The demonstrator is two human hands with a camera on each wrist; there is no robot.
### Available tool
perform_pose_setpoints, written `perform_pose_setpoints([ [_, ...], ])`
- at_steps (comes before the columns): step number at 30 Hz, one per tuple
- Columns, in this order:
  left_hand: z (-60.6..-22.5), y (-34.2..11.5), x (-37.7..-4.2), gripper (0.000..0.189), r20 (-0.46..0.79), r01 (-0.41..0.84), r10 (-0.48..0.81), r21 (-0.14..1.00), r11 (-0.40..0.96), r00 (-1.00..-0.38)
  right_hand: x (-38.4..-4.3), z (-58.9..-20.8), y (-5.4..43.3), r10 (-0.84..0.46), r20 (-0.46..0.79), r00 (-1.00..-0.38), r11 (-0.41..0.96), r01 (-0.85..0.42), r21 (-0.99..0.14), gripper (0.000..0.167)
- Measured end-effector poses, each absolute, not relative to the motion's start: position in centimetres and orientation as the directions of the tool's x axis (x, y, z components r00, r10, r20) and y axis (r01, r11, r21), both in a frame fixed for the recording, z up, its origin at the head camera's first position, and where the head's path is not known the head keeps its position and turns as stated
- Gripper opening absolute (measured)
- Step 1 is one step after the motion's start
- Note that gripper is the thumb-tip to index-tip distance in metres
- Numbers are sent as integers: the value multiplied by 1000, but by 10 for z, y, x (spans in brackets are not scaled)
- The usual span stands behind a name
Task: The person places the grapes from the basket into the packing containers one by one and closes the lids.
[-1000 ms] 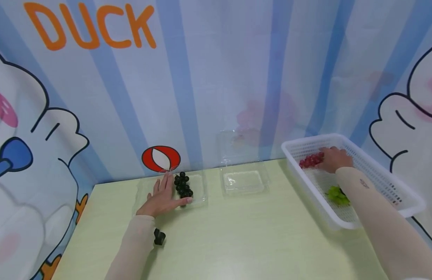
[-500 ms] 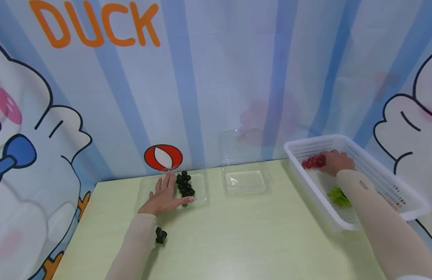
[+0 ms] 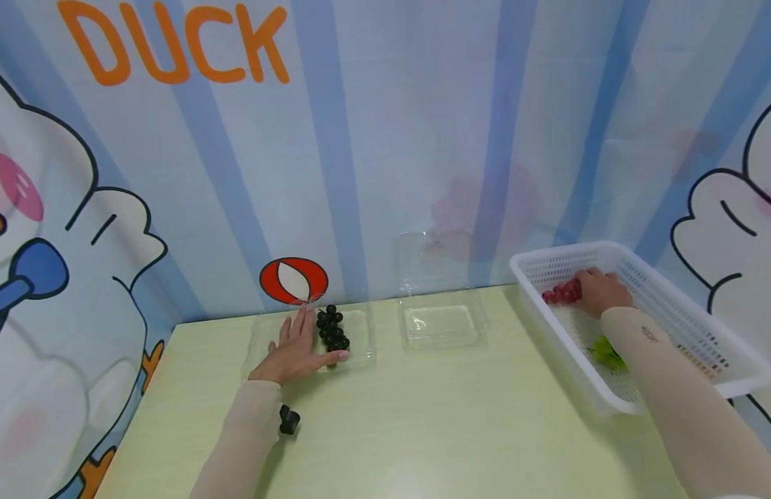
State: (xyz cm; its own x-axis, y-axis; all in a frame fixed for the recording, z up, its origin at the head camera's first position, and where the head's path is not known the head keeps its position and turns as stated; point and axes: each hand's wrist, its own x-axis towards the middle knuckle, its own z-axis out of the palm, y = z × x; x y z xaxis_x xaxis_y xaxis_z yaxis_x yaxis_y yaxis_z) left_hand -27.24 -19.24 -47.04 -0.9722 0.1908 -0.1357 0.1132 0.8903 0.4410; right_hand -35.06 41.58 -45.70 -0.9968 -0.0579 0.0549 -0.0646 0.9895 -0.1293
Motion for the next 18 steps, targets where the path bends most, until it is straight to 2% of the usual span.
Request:
perform_pose_setpoints([
  [9,-469,-193,-271,127,-130,115,192,449,886,-973,-347,-457,415,-72,30,-997,984,-76,-164,50],
  [13,-470,-192,-271,126,-129,114,191,452,884,-973,-346,-459,416,-97,45,-994,976,-104,-192,48],
  [18,-472,-193,-273,128,-128,114,187,439,891,-974,-346,-459,416,-139,61,-989,979,-146,-140,44],
])
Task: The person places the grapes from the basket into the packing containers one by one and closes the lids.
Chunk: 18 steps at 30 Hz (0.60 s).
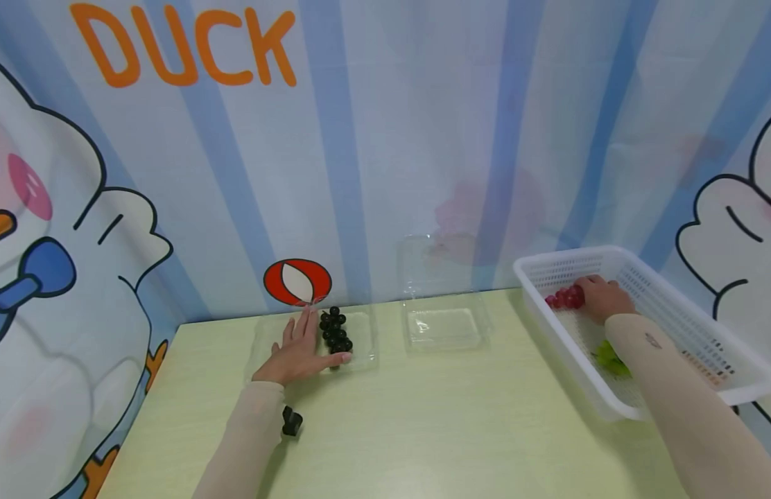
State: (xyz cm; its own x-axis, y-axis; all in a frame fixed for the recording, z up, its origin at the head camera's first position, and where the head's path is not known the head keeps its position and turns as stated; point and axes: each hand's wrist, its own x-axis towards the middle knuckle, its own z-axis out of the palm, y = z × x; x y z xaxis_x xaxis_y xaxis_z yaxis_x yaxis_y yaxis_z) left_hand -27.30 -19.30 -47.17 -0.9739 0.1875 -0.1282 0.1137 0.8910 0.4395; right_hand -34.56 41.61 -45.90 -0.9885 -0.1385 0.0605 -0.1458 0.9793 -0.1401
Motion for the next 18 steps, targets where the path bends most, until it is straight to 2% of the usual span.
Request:
perform_pose_setpoints([
  [8,-471,-191,-274,129,-131,113,188,438,892,-974,-341,-461,421,-135,38,-990,990,-136,-41,54],
  [12,-471,-192,-275,130,-133,115,191,437,892,-973,-340,-461,422,-135,0,-991,987,-135,-85,52],
  [18,-471,-193,-273,129,-132,114,190,439,891,-973,-346,-458,422,-160,-65,-985,976,-147,-161,36],
])
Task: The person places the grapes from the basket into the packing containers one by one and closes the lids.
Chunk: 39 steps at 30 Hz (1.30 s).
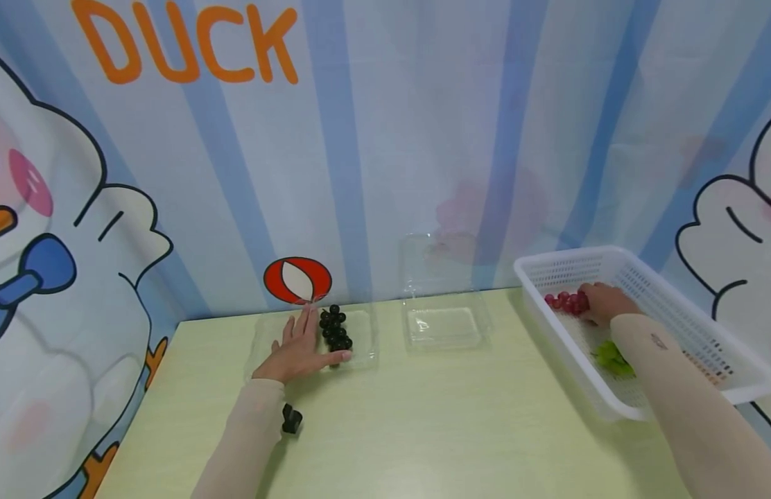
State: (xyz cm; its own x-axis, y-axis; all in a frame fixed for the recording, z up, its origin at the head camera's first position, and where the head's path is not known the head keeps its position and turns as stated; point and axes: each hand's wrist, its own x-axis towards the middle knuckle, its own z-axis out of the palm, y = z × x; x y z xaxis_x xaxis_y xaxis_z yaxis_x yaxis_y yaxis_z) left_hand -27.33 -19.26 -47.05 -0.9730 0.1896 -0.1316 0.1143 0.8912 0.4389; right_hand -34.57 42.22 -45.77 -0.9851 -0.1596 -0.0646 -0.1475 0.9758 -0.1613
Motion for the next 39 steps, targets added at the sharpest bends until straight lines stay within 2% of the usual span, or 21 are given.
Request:
perform_pose_setpoints([
  [4,-471,-193,-273,129,-128,118,191,436,892,-973,-346,-456,421,-164,-123,-979,971,-138,-193,35],
  [8,-473,-195,-273,130,-128,118,192,436,892,-973,-346,-456,420,-162,-134,-978,972,-135,-190,47],
  [11,-474,-195,-274,130,-129,116,191,439,891,-973,-346,-458,420,-157,-132,-979,972,-130,-195,41],
  [15,-475,-195,-274,130,-129,116,191,440,890,-973,-348,-459,421,-145,-117,-983,971,-118,-207,20],
  [24,-473,-195,-274,130,-123,122,193,437,891,-973,-351,-459,424,-118,-102,-988,968,-92,-232,21],
  [31,-473,-195,-274,131,-113,125,193,442,888,-975,-351,-458,424,-121,-119,-985,966,-90,-242,30],
  [39,-476,-195,-275,131,-115,123,193,444,888,-975,-348,-457,422,-101,-116,-988,966,-70,-247,22],
])
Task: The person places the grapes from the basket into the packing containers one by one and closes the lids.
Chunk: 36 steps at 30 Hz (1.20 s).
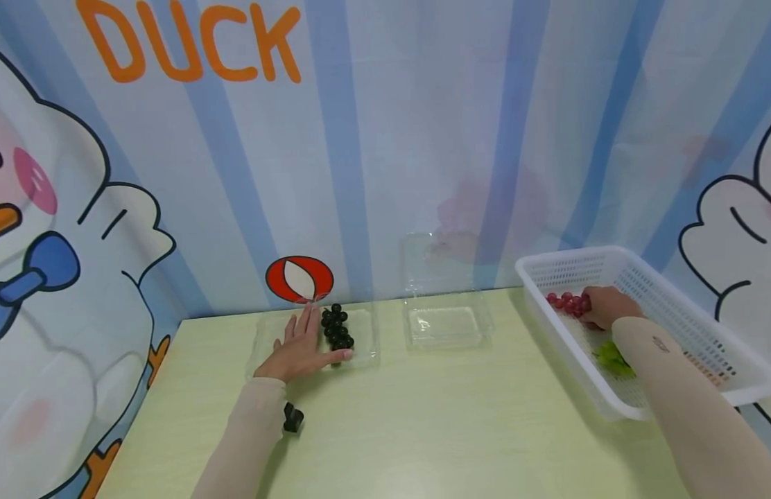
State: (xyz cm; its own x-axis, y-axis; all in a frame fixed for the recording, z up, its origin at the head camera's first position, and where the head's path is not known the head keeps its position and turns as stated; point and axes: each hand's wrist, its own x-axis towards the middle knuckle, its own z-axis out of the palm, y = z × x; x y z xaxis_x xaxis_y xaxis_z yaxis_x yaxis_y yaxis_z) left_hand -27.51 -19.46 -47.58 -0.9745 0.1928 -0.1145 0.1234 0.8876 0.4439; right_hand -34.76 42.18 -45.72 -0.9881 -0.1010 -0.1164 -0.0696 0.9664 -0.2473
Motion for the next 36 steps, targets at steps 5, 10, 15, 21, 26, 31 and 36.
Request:
perform_pose_setpoints([
  [5,-475,-195,-274,132,-114,124,193,442,888,-975,-346,-456,421,-76,-122,-990,966,-43,-255,22],
  [10,-475,-195,-273,131,-117,121,190,441,889,-975,-345,-457,422,-65,-131,-989,962,-27,-273,26],
  [15,-475,-194,-272,131,-115,124,193,441,889,-974,-344,-456,425,-71,-125,-990,960,-34,-276,25],
  [21,-474,-194,-273,130,-113,127,196,443,888,-974,-344,-454,423,-93,-111,-989,957,-58,-284,33],
  [26,-473,-194,-274,130,-117,126,196,440,889,-974,-342,-450,422,-93,-120,-988,955,-54,-291,40],
  [31,-474,-194,-275,131,-123,119,190,440,890,-974,-341,-447,423,-84,-135,-987,949,-37,-314,40],
  [36,-476,-195,-275,131,-123,118,189,434,893,-974,-338,-444,424,-73,-141,-987,938,-20,-346,44],
])
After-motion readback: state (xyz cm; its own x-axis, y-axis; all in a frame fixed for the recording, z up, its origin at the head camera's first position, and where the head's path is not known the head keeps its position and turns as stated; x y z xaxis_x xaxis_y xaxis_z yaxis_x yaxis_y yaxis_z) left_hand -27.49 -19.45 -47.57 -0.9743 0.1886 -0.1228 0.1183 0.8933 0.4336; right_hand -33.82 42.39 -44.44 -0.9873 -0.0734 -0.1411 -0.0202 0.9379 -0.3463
